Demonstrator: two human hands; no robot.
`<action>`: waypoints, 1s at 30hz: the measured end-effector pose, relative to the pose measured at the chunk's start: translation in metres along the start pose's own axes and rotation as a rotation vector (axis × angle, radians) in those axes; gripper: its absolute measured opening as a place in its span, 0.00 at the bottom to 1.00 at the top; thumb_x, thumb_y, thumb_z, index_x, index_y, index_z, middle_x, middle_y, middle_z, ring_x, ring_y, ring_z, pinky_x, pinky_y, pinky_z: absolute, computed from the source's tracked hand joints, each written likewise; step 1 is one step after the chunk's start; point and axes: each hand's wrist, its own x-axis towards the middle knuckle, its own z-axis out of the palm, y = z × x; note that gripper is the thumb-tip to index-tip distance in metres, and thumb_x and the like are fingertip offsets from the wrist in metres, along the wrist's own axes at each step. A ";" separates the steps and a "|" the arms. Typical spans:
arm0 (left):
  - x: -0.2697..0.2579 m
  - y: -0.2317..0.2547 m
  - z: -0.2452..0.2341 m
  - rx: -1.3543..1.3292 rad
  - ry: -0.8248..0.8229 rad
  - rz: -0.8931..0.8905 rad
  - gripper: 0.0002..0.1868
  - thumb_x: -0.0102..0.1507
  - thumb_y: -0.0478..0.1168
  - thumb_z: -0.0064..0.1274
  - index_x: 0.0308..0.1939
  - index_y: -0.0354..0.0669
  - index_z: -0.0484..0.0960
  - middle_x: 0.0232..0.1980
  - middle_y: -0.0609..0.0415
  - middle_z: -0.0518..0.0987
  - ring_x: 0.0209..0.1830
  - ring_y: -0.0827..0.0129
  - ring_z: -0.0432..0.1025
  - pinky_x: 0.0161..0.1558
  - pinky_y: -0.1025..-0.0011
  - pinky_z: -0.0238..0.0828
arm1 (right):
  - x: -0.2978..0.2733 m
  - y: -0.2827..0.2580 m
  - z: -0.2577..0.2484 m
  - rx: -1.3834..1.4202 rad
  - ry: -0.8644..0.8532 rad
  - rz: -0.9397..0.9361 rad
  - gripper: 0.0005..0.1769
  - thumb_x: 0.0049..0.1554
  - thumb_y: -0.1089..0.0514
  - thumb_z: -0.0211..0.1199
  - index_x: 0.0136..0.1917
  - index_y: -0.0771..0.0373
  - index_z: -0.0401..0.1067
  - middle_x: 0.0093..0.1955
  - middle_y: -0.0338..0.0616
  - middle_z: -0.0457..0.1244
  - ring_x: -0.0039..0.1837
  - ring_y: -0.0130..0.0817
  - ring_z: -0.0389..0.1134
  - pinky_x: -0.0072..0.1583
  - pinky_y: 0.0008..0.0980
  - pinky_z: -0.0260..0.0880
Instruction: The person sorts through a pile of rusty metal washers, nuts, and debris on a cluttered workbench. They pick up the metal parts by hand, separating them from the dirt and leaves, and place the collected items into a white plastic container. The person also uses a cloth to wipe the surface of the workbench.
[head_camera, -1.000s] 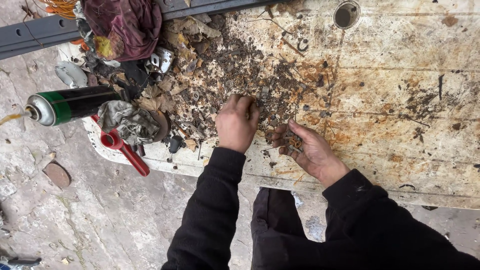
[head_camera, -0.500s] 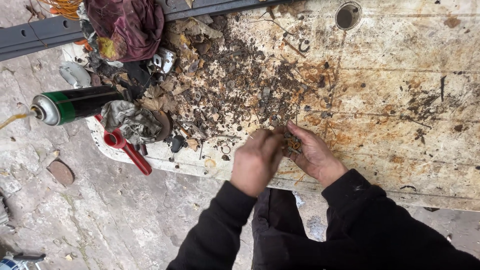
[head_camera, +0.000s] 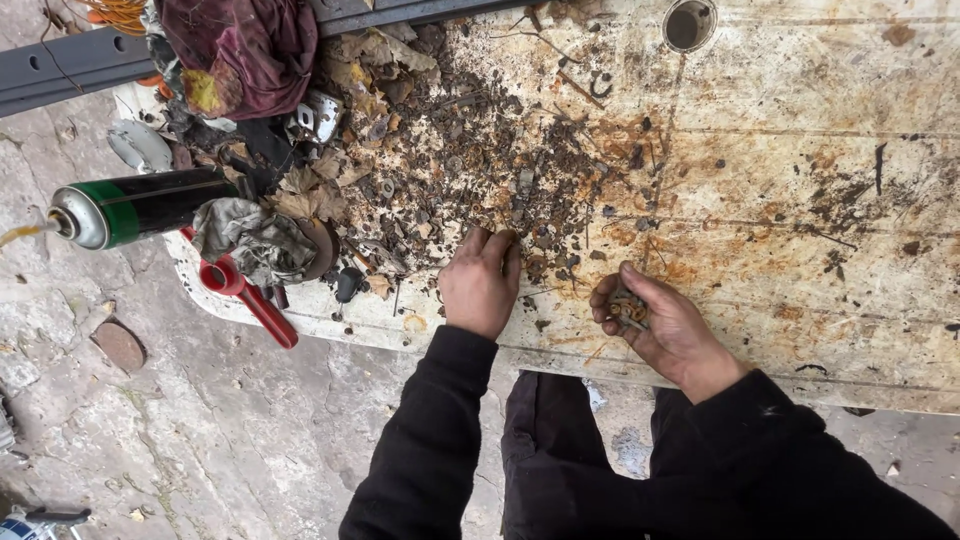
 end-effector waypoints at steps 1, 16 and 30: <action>0.000 -0.003 0.004 0.009 -0.001 -0.012 0.06 0.67 0.40 0.59 0.42 0.43 0.88 0.33 0.55 0.80 0.20 0.76 0.70 0.21 0.75 0.71 | -0.001 0.001 -0.004 -0.011 0.020 -0.005 0.20 0.68 0.45 0.51 0.45 0.60 0.74 0.42 0.44 0.68 0.46 0.34 0.68 0.45 0.35 0.68; -0.013 0.036 -0.017 0.003 -0.057 0.047 0.08 0.62 0.43 0.61 0.40 0.44 0.84 0.36 0.54 0.80 0.26 0.71 0.75 0.26 0.71 0.73 | -0.007 0.006 -0.016 0.008 0.039 -0.025 0.20 0.68 0.45 0.51 0.47 0.60 0.73 0.44 0.43 0.68 0.47 0.34 0.68 0.46 0.35 0.68; -0.030 0.037 -0.027 -0.511 -0.015 -0.399 0.05 0.69 0.37 0.54 0.45 0.43 0.86 0.39 0.52 0.88 0.28 0.74 0.81 0.28 0.73 0.81 | -0.007 0.005 0.000 0.002 -0.019 -0.040 0.19 0.68 0.47 0.51 0.48 0.62 0.74 0.46 0.46 0.69 0.49 0.37 0.71 0.49 0.38 0.71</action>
